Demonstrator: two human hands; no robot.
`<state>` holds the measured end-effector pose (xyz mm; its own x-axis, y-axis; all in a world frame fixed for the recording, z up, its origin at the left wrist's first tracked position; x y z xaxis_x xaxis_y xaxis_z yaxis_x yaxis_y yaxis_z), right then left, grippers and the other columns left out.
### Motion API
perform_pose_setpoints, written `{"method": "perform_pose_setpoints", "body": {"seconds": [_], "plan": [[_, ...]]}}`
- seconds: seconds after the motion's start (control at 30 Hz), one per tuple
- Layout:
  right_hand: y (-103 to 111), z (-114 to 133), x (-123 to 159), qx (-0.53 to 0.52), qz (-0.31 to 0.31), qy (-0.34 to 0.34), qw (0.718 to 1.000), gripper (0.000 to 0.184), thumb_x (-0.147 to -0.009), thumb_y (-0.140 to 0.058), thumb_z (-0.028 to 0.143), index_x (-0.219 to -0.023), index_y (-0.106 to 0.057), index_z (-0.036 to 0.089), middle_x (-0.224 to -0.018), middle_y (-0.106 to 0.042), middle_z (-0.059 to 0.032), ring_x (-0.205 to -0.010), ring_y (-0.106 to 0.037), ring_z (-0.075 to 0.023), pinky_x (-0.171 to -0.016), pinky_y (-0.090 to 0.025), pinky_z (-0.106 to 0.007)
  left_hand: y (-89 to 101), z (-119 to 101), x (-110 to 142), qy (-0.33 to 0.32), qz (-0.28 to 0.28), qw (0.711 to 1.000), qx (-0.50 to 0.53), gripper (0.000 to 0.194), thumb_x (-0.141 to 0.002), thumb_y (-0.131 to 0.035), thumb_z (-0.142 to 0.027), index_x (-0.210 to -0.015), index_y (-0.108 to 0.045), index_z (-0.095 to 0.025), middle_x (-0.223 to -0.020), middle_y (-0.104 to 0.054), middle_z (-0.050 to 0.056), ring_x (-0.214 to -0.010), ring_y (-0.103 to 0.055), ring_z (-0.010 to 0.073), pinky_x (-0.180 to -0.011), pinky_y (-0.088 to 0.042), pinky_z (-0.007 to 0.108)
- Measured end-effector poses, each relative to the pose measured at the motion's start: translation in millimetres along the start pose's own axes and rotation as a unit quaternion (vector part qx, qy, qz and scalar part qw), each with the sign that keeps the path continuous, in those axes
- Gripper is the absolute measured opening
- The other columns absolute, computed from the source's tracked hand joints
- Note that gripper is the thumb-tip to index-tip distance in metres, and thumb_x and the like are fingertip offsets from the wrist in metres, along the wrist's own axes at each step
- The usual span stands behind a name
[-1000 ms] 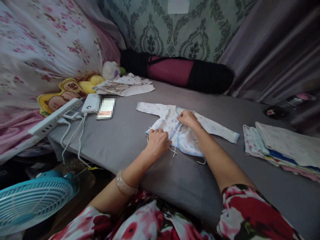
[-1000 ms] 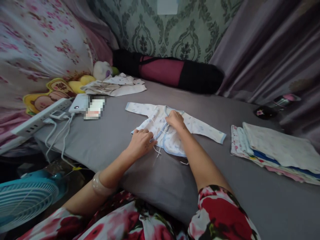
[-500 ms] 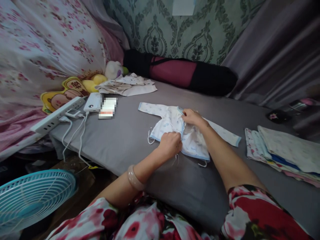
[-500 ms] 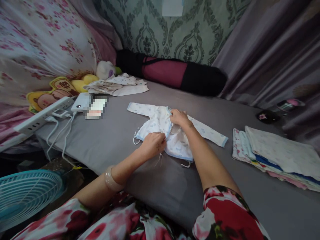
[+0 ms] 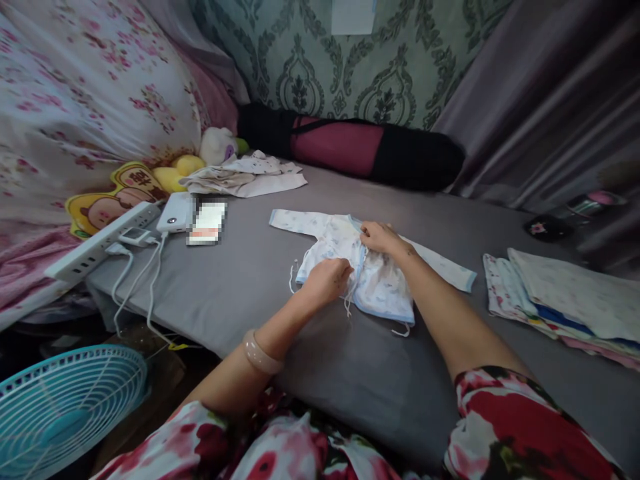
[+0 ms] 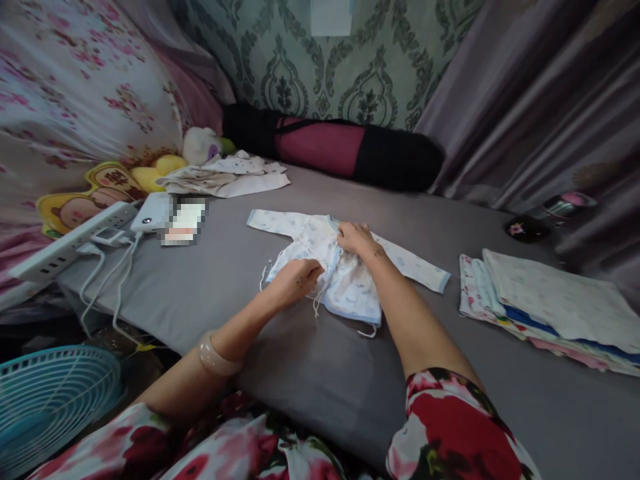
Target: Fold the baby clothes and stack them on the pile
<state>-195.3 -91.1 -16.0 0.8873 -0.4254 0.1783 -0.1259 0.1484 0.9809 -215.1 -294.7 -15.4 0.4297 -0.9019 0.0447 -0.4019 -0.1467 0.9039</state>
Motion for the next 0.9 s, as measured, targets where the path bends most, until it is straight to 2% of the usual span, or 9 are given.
{"method": "perform_pose_setpoints", "body": {"seconds": [0.07, 0.17, 0.23, 0.33, 0.43, 0.53, 0.63, 0.73, 0.9], "plan": [[2, 2, 0, 0.002, 0.006, -0.015, 1.0, 0.026, -0.089, -0.043, 0.022, -0.105, -0.063, 0.019, -0.11, -0.069, -0.0112, -0.101, -0.061, -0.0242, -0.088, -0.038, -0.035, 5.3, 15, 2, 0.033, -0.061, 0.997, -0.043, 0.03, -0.096, -0.036, -0.024, -0.099, -0.065, -0.016, -0.101, -0.067, 0.014, -0.096, -0.062, 0.0243, -0.078, -0.044, 0.032], [4, 7, -1, 0.0, 0.01, -0.04, 0.999, 0.028, -0.087, -0.045, 0.022, -0.107, -0.064, 0.019, -0.113, -0.069, -0.0129, -0.102, -0.061, -0.0245, -0.085, -0.04, -0.033, 13.9, 43, 9, 0.141, -0.131, 0.978, -0.08, 0.029, -0.095, -0.036, -0.025, -0.102, -0.062, -0.014, -0.105, -0.066, 0.018, -0.098, -0.06, 0.0277, -0.079, -0.044, 0.036], [4, 12, -4, -0.013, 0.006, -0.057, 0.998, 0.03, -0.09, -0.043, 0.026, -0.109, -0.065, 0.018, -0.114, -0.068, -0.0146, -0.104, -0.062, -0.0252, -0.084, -0.041, -0.032, 17.5, 57, 14, 0.194, -0.127, 0.971, -0.057, 0.027, -0.094, -0.038, -0.028, -0.099, -0.062, -0.016, -0.1, -0.068, 0.016, -0.091, -0.062, 0.0265, -0.074, -0.045, 0.035], [0, 23, -10, -0.034, -0.01, -0.084, 0.996, 0.038, -0.095, -0.036, 0.035, -0.112, -0.064, 0.016, -0.116, -0.067, -0.0172, -0.106, -0.062, -0.0271, -0.083, -0.043, -0.032, 18.3, 68, 19, 0.224, -0.091, 0.97, 0.008, 0.026, -0.092, -0.042, -0.034, -0.092, -0.062, -0.018, -0.095, -0.07, 0.012, -0.085, -0.063, 0.0243, -0.067, -0.044, 0.031], [-5, 32, -15, -0.035, -0.037, -0.097, 0.994, 0.04, -0.097, -0.034, 0.034, -0.117, -0.061, 0.013, -0.117, -0.066, -0.0198, -0.11, -0.061, -0.0291, -0.086, -0.043, -0.034, 15.1, 70, 20, 0.22, -0.073, 0.971, 0.063, 0.025, -0.09, -0.047, -0.038, -0.094, -0.062, -0.017, -0.094, -0.07, 0.012, -0.086, -0.064, 0.0242, -0.068, -0.045, 0.032], [-12, 36, -15, -0.025, -0.06, -0.093, 0.994, 0.037, -0.098, -0.03, 0.023, -0.121, -0.056, 0.011, -0.114, -0.066, -0.0205, -0.109, -0.062, -0.0283, -0.088, -0.041, -0.034, 11.3, 69, 21, 0.192, -0.075, 0.976, 0.072, 0.024, -0.09, -0.05, -0.036, -0.104, -0.057, -0.018, -0.095, -0.068, 0.01, -0.087, -0.063, 0.0235, -0.071, -0.045, 0.032], [-20, 36, -13, -0.01, -0.092, -0.081, 0.992, 0.038, -0.099, -0.024, 0.016, -0.122, -0.053, 0.011, -0.115, -0.066, -0.0198, -0.109, -0.061, -0.0265, -0.092, -0.038, -0.035, 9.5, 67, 24, 0.181, -0.077, 0.98, 0.022, 0.026, -0.092, -0.047, -0.033, -0.113, -0.05, -0.018, -0.093, -0.068, 0.01, -0.086, -0.063, 0.0241, -0.07, -0.045, 0.032], [-26, 34, -12, -0.002, -0.112, -0.074, 0.991, 0.037, -0.1, -0.023, 0.019, -0.121, -0.052, 0.012, -0.119, -0.063, -0.0196, -0.111, -0.059, -0.0259, -0.096, -0.036, -0.036, 10.8, 63, 27, 0.166, -0.072, 0.983, -0.032, 0.026, -0.094, -0.042, -0.03, -0.116, -0.047, -0.016, -0.094, -0.066, 0.011, -0.087, -0.062, 0.0239, -0.071, -0.044, 0.032], [-18, 20, -18, -0.038, -0.061, -0.05, 0.996, 0.035, -0.1, -0.031, 0.031, -0.118, -0.056, 0.016, -0.12, -0.064, -0.0159, -0.108, -0.06, -0.025, -0.091, -0.039, -0.032, 18.7, 48, 25, 0.115, -0.078, 0.98, -0.14, 0.022, -0.089, -0.045, -0.02, -0.109, -0.052, -0.014, -0.107, -0.06, 0.018, -0.099, -0.057, 0.0293, -0.079, -0.043, 0.038]]}}
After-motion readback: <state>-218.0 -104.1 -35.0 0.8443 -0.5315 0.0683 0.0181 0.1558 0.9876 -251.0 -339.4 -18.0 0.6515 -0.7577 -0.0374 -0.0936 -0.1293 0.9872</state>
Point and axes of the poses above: each hand's wrist, its own x-axis away from the middle knuckle, its own y-axis out of the back of the hand, z = x × y, the point moved 1 cm from there along -x, towards the middle knuckle
